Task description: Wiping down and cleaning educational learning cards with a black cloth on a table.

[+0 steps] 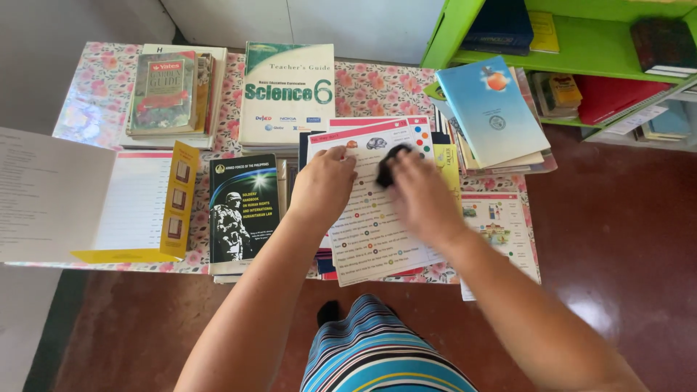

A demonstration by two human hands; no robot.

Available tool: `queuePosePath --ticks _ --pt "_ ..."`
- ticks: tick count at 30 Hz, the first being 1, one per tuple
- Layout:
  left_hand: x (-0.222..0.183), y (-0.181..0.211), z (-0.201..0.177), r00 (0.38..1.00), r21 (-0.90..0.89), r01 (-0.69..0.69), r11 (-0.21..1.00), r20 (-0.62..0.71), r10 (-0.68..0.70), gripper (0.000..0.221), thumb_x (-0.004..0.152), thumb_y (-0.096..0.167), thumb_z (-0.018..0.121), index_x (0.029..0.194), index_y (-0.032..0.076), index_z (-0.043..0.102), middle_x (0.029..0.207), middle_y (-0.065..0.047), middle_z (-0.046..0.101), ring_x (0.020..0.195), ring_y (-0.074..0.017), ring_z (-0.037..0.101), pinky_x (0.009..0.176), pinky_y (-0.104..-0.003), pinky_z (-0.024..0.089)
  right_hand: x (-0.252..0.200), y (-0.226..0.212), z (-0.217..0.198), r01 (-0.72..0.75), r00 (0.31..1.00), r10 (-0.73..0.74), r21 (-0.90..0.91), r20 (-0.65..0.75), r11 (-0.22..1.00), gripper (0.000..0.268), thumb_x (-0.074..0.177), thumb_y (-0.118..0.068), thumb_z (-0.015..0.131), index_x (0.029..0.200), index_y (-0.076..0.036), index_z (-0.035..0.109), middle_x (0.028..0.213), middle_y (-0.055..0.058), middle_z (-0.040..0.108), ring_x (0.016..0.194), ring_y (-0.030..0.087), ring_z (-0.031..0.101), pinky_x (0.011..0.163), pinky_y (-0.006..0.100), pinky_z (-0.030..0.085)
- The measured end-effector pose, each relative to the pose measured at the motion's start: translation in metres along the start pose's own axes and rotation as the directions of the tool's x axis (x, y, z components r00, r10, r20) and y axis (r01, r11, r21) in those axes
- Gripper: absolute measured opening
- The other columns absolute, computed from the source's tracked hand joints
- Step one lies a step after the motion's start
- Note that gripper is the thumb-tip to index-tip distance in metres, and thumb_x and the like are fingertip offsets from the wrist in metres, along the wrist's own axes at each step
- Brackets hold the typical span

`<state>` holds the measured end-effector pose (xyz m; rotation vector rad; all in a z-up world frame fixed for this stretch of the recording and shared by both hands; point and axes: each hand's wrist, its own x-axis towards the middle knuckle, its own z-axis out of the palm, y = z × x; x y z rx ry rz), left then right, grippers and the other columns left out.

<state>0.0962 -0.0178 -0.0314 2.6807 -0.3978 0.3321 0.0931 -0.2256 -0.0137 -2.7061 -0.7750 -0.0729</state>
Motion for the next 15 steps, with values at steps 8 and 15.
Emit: queuePosePath --ticks 8,15 --pt "0.000 -0.007 0.003 0.999 -0.009 0.004 1.000 0.046 -0.003 0.024 0.090 0.023 0.070 0.108 0.008 0.074 0.125 -0.013 0.067 0.115 -0.0319 0.063 0.090 -0.043 0.055 -0.034 0.005 0.008 0.419 0.902 -0.430 0.168 0.032 0.892 0.047 0.093 -0.019 0.064 0.139 -0.009 0.061 0.148 0.016 0.056 0.142 0.033 0.046 0.118 0.055 0.027" --pt "0.002 0.019 -0.025 0.966 0.040 0.060 0.997 0.250 -0.069 0.103 0.056 0.063 0.088 0.130 -0.003 0.059 0.146 -0.019 0.050 0.136 -0.0323 0.047 0.105 -0.041 0.045 -0.076 0.039 -0.006 0.227 0.971 -0.227 -0.006 -0.070 0.974 0.045 0.104 -0.026 0.055 0.147 -0.013 0.055 0.158 0.014 0.048 0.150 0.031 0.042 0.122 0.051 0.032"
